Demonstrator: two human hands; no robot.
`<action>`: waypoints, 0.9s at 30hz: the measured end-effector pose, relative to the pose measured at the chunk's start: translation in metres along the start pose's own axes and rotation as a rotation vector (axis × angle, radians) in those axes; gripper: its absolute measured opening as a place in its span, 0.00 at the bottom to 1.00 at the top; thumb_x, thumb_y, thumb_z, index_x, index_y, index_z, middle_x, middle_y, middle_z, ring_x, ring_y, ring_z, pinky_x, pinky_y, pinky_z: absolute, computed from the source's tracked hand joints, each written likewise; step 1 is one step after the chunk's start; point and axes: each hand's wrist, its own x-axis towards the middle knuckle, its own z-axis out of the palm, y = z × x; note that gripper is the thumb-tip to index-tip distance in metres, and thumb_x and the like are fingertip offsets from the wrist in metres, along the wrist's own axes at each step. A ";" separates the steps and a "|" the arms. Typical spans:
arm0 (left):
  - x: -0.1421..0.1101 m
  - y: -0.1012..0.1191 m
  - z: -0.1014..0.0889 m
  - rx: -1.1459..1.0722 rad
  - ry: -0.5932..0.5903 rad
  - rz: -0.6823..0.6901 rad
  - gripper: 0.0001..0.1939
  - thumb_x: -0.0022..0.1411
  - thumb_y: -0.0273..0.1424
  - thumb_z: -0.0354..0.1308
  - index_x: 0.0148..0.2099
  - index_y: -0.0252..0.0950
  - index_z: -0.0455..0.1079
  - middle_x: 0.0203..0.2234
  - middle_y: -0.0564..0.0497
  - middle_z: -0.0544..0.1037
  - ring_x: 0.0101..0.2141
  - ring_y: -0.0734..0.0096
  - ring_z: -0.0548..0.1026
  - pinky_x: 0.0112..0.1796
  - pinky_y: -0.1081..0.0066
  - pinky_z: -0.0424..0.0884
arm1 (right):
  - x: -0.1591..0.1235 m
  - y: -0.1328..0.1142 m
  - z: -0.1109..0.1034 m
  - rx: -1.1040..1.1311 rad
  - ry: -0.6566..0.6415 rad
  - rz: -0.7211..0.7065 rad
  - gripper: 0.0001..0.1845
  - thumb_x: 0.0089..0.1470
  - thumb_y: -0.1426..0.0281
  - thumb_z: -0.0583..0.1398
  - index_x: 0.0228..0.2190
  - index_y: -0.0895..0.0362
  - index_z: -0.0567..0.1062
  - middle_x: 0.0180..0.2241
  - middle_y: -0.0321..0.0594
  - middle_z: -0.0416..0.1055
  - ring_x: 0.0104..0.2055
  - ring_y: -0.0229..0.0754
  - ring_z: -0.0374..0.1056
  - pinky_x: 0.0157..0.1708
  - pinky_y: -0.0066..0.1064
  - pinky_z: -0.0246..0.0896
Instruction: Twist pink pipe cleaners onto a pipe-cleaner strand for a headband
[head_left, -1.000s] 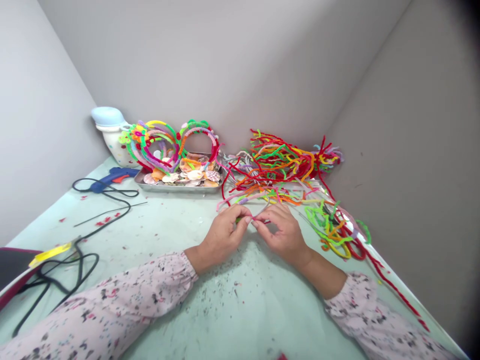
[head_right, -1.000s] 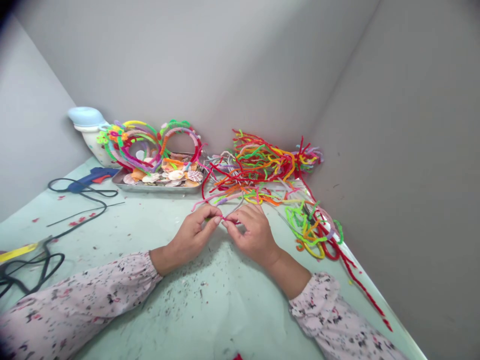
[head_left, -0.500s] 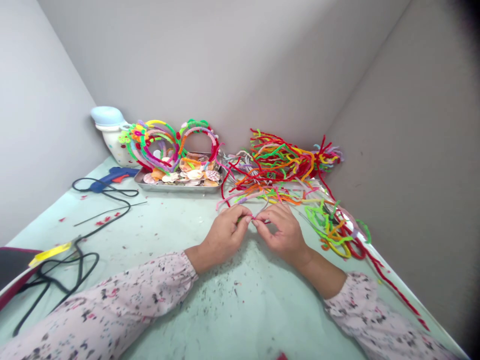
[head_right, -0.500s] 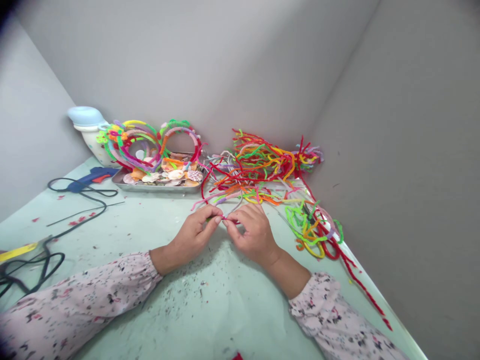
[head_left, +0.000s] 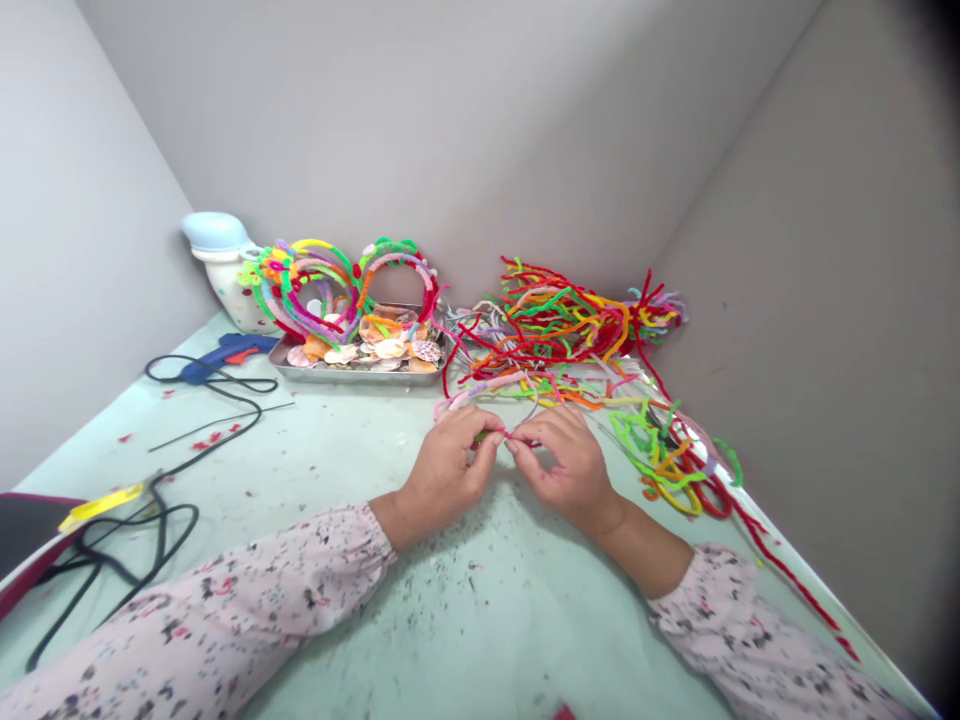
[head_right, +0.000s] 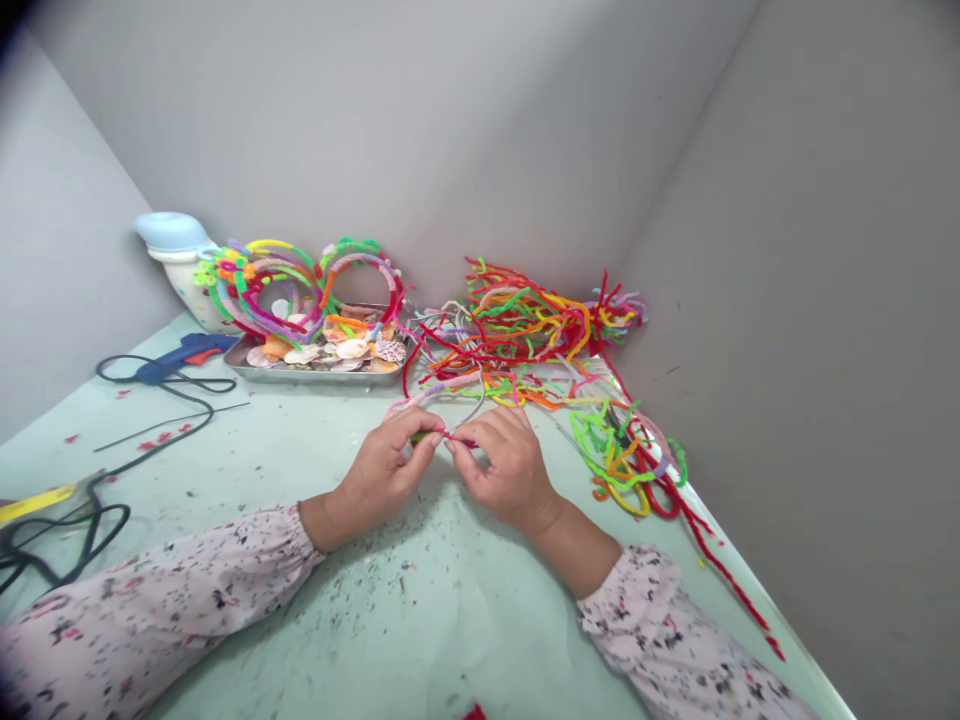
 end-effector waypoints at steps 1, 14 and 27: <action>0.000 0.000 0.000 0.005 0.007 0.008 0.06 0.63 0.27 0.49 0.38 0.35 0.67 0.32 0.50 0.74 0.35 0.68 0.69 0.41 0.67 0.63 | 0.000 0.000 0.000 -0.006 0.001 -0.002 0.02 0.52 0.72 0.60 0.31 0.54 0.71 0.28 0.37 0.72 0.33 0.42 0.65 0.37 0.38 0.56; 0.001 -0.005 -0.002 -0.077 0.196 -0.079 0.06 0.65 0.29 0.48 0.40 0.35 0.66 0.33 0.49 0.73 0.38 0.69 0.70 0.42 0.69 0.65 | -0.004 -0.002 0.002 0.084 -0.244 -0.108 0.10 0.55 0.72 0.57 0.40 0.54 0.74 0.35 0.40 0.75 0.38 0.42 0.68 0.39 0.35 0.64; 0.000 -0.006 -0.001 -0.154 0.107 -0.089 0.08 0.66 0.32 0.48 0.42 0.36 0.67 0.36 0.49 0.74 0.40 0.68 0.71 0.42 0.70 0.65 | 0.000 0.001 0.000 0.007 0.096 -0.012 0.14 0.53 0.74 0.59 0.44 0.52 0.70 0.39 0.40 0.74 0.42 0.43 0.69 0.43 0.38 0.66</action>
